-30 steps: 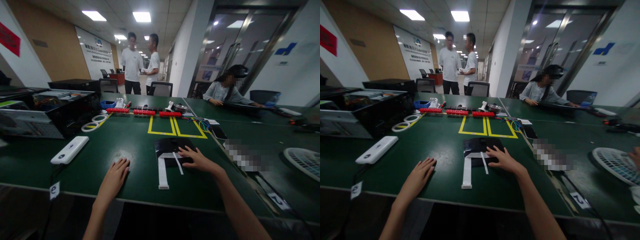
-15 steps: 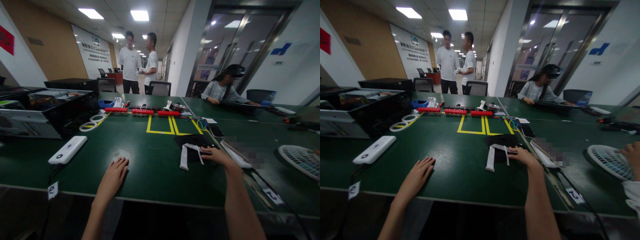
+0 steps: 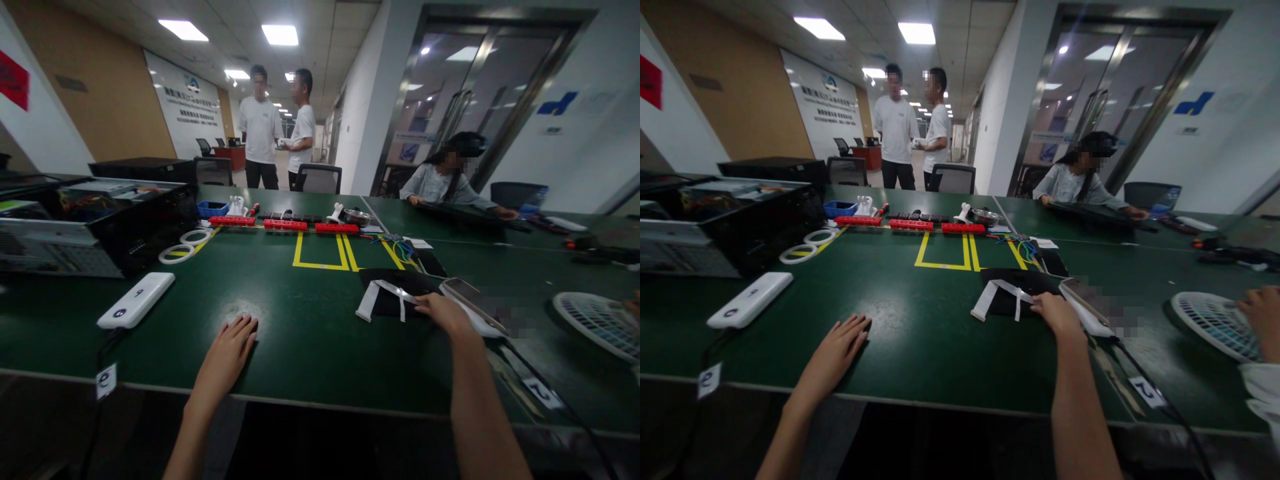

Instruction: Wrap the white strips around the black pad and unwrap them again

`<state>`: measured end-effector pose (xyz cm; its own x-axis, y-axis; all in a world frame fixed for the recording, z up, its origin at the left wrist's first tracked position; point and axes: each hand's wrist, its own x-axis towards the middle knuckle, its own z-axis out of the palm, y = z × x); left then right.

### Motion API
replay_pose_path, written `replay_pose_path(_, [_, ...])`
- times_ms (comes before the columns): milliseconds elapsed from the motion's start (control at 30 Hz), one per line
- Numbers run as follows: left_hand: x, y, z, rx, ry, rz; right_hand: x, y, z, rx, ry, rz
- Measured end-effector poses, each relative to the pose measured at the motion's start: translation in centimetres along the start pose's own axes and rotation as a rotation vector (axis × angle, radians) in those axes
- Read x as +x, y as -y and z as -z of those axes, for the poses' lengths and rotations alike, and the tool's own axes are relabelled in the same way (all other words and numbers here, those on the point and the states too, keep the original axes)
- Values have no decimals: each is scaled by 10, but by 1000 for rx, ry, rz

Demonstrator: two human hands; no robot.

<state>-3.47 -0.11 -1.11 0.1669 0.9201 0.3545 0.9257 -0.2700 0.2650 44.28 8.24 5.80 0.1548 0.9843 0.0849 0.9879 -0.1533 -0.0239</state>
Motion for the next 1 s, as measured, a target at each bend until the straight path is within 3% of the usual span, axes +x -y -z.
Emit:
replay_pose_path(267, [0,-1,2,-19,5,6,-12,12,21,-131,14,-93])
replay_pose_path(467, [0,-1,3,-26,-3,1,-19,-9,42,-80,-218,-393])
replay_pose_path(600, [0,-1,3,-6,10,3,-14,-30,50,-51,-353,-512])
replay_pose_path(733, [1,-2,4,0,23,5,-8,-34,50,-65,-325,-497])
replay_pose_path(1000, [0,-2,4,-18,9,8,-8,-5,41,-159,-301,-367])
